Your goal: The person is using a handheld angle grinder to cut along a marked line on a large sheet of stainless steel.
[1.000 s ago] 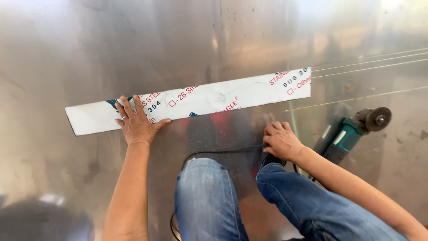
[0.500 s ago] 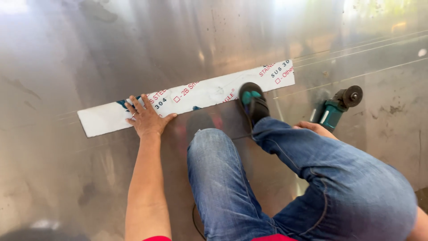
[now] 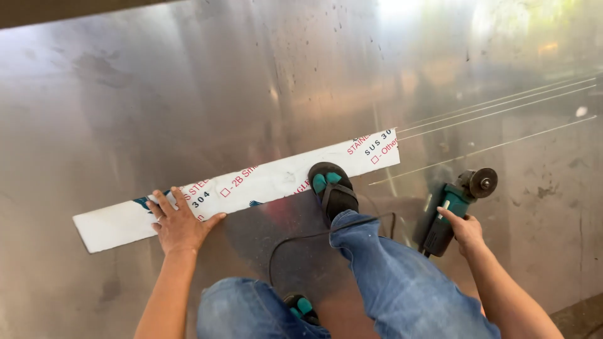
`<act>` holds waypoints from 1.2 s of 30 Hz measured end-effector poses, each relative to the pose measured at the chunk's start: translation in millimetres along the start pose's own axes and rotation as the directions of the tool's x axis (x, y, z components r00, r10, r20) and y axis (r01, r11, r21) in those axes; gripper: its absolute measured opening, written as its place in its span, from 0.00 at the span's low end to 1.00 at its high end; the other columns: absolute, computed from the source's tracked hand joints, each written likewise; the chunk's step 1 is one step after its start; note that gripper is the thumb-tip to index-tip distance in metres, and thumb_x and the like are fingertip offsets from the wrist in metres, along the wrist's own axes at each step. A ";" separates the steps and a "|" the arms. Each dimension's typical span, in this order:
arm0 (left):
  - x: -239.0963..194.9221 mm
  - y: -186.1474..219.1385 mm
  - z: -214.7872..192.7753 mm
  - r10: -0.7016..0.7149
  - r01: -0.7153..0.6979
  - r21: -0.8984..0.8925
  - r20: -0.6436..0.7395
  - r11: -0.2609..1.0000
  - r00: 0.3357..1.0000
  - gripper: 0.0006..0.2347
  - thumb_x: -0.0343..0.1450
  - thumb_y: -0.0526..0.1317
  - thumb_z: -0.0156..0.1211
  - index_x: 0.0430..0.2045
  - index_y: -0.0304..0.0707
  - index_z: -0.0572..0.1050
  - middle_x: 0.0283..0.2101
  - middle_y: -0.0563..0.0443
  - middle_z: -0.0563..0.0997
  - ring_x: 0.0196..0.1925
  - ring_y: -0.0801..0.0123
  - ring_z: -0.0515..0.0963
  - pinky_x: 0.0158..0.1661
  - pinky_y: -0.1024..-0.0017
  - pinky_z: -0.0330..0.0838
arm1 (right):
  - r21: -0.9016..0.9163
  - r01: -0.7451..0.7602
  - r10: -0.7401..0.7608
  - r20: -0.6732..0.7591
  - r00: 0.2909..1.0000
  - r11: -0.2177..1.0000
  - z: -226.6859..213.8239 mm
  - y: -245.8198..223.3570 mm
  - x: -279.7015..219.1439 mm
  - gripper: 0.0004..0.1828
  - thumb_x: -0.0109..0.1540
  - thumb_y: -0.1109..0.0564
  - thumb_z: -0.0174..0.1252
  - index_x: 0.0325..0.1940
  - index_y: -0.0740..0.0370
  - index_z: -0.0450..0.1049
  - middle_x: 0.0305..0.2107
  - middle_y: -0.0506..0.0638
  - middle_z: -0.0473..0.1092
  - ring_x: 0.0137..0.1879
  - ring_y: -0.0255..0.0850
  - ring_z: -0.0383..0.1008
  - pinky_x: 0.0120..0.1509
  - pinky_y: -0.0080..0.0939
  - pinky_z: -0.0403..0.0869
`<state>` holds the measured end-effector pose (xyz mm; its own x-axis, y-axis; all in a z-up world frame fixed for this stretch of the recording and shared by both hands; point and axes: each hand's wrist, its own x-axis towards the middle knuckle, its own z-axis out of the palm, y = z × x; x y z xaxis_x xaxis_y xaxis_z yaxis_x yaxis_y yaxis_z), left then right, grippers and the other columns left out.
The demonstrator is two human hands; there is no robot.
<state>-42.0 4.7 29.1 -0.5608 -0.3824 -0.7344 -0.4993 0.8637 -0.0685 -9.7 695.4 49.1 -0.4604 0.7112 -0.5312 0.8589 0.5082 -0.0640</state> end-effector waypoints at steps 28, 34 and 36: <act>-113.0 276.6 -87.4 0.817 0.078 -0.988 -0.063 -0.131 0.574 0.24 0.62 0.43 0.74 0.43 0.24 0.69 0.28 0.41 0.78 0.26 0.67 0.76 0.27 0.70 0.70 | 0.930 -0.230 -0.938 0.322 0.129 0.288 -16.3 -402.2 -159.1 0.40 0.70 0.36 0.57 0.67 0.77 0.63 0.44 0.65 0.72 0.46 0.51 0.78 0.50 0.50 0.79; -113.6 241.1 -91.2 0.689 0.386 -0.857 0.051 -0.342 0.723 0.21 0.63 0.41 0.72 0.44 0.35 0.69 0.23 0.55 0.74 0.15 0.81 0.65 0.15 0.79 0.57 | 0.857 -0.341 -0.861 0.468 0.198 0.387 32.1 -405.9 -179.1 0.40 0.74 0.30 0.42 0.71 0.69 0.59 0.48 0.63 0.71 0.51 0.50 0.75 0.54 0.55 0.78; -115.3 240.3 -81.5 0.687 0.396 -0.848 0.054 -0.352 0.725 0.20 0.63 0.42 0.72 0.43 0.35 0.69 0.21 0.55 0.73 0.14 0.82 0.63 0.14 0.80 0.55 | 0.824 -0.400 -0.835 0.509 0.209 0.402 34.8 -400.9 -181.8 0.40 0.74 0.29 0.40 0.72 0.67 0.60 0.49 0.63 0.72 0.52 0.51 0.76 0.54 0.56 0.78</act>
<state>-151.2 229.6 152.4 -0.7140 0.3338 -0.6155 -0.6068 -0.7335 0.3062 -262.6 345.5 141.9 -0.6993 -0.5230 -0.4873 0.7141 -0.4805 -0.5090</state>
